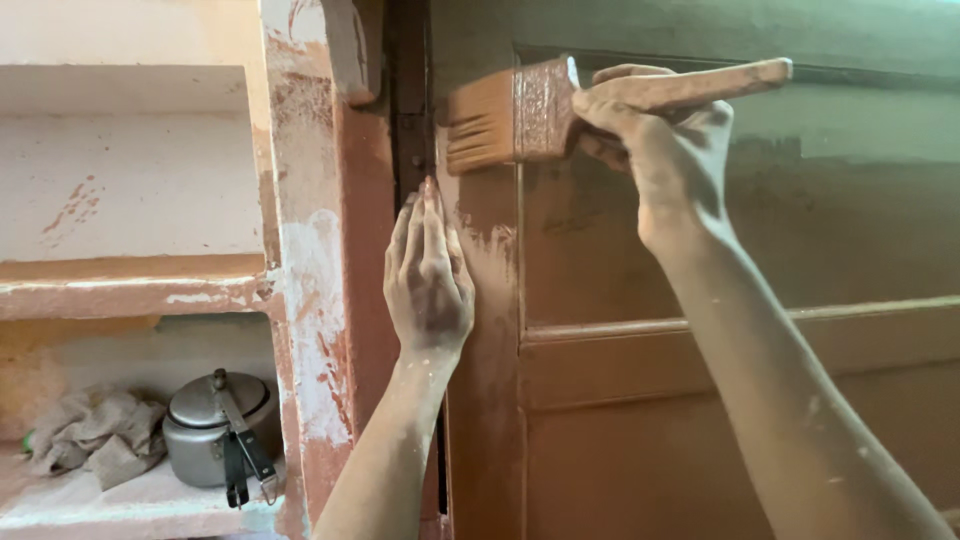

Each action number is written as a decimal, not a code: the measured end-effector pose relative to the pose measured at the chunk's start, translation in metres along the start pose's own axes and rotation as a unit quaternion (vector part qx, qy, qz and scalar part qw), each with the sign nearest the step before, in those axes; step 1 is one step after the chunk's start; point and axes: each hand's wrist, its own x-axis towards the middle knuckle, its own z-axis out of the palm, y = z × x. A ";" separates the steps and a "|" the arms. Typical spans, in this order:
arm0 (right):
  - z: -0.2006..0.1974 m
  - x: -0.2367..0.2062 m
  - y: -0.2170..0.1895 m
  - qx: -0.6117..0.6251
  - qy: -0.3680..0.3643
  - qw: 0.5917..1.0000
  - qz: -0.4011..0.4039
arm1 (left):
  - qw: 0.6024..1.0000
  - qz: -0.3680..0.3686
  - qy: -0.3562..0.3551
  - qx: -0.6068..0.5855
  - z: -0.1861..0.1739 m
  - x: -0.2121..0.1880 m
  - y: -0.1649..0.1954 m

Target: The person paints a wooden cabinet door with reddish-brown paint. They dip a brush into a bowl of paint on the floor, then apply paint to the door panels and edges, steadying the door with the other hand and working across the upper panels and side edges.

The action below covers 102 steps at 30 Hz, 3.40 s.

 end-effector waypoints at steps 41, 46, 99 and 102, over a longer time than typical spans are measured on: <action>0.011 -0.040 -0.058 -0.419 0.008 0.783 -0.460 | 1.000 -0.015 -0.004 -0.005 0.005 -0.007 0.000; 0.065 -0.042 -0.015 -0.420 0.010 0.789 -0.448 | 1.000 -0.008 -0.014 0.015 0.007 -0.010 -0.004; 0.017 -0.050 0.027 0.014 0.045 0.999 0.013 | 1.000 -0.018 0.011 -0.005 -0.001 -0.007 0.004; 0.014 -0.046 0.033 0.110 0.058 0.992 0.038 | 0.999 -0.039 0.006 -0.015 0.000 -0.008 0.004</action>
